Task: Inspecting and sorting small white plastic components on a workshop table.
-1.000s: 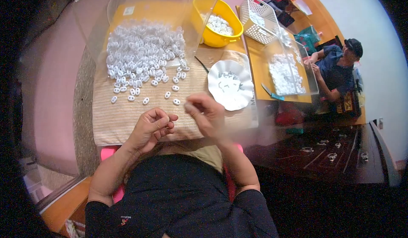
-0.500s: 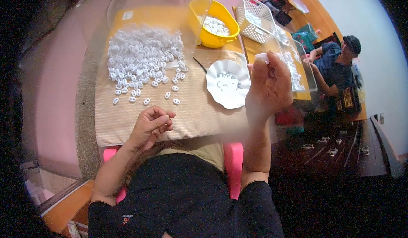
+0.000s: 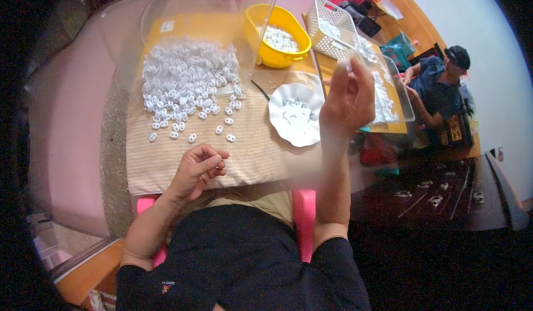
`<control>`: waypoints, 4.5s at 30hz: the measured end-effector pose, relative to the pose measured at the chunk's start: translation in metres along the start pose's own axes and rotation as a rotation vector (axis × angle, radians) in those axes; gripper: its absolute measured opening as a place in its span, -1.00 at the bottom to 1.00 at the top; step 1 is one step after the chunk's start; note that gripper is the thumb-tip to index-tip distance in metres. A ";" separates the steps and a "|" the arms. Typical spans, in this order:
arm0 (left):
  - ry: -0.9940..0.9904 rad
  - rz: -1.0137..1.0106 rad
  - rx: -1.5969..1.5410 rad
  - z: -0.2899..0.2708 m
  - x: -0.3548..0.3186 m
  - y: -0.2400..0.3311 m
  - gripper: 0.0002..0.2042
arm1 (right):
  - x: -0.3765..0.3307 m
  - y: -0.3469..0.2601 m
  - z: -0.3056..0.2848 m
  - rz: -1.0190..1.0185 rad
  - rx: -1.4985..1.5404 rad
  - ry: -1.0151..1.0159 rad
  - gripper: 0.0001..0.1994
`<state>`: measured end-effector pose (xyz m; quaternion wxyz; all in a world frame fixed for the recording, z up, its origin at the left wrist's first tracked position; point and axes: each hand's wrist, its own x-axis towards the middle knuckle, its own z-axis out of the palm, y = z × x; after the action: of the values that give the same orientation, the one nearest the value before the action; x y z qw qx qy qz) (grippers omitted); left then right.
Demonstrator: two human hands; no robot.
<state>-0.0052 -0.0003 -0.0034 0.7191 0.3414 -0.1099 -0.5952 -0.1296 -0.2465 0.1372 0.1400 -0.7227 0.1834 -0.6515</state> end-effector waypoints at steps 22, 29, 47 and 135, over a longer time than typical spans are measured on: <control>0.026 0.044 0.010 -0.003 0.004 0.005 -0.91 | -0.092 0.028 0.066 0.311 -0.017 -0.970 -0.82; 0.022 0.041 0.027 -0.004 0.003 0.005 -0.91 | -0.106 0.023 0.083 0.061 -0.148 -1.077 -0.80; 0.012 0.045 0.009 -0.006 0.002 0.007 -0.90 | -0.117 0.026 0.095 0.077 -0.202 -1.033 -0.83; 0.074 0.095 -0.018 -0.002 0.002 0.009 -0.90 | -0.126 -0.019 0.142 0.017 -0.318 -1.315 -0.78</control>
<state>0.0033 -0.0004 -0.0003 0.7531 0.3513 -0.0942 -0.5483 0.0028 -0.1778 0.0174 0.1194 -0.9791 0.1594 -0.0399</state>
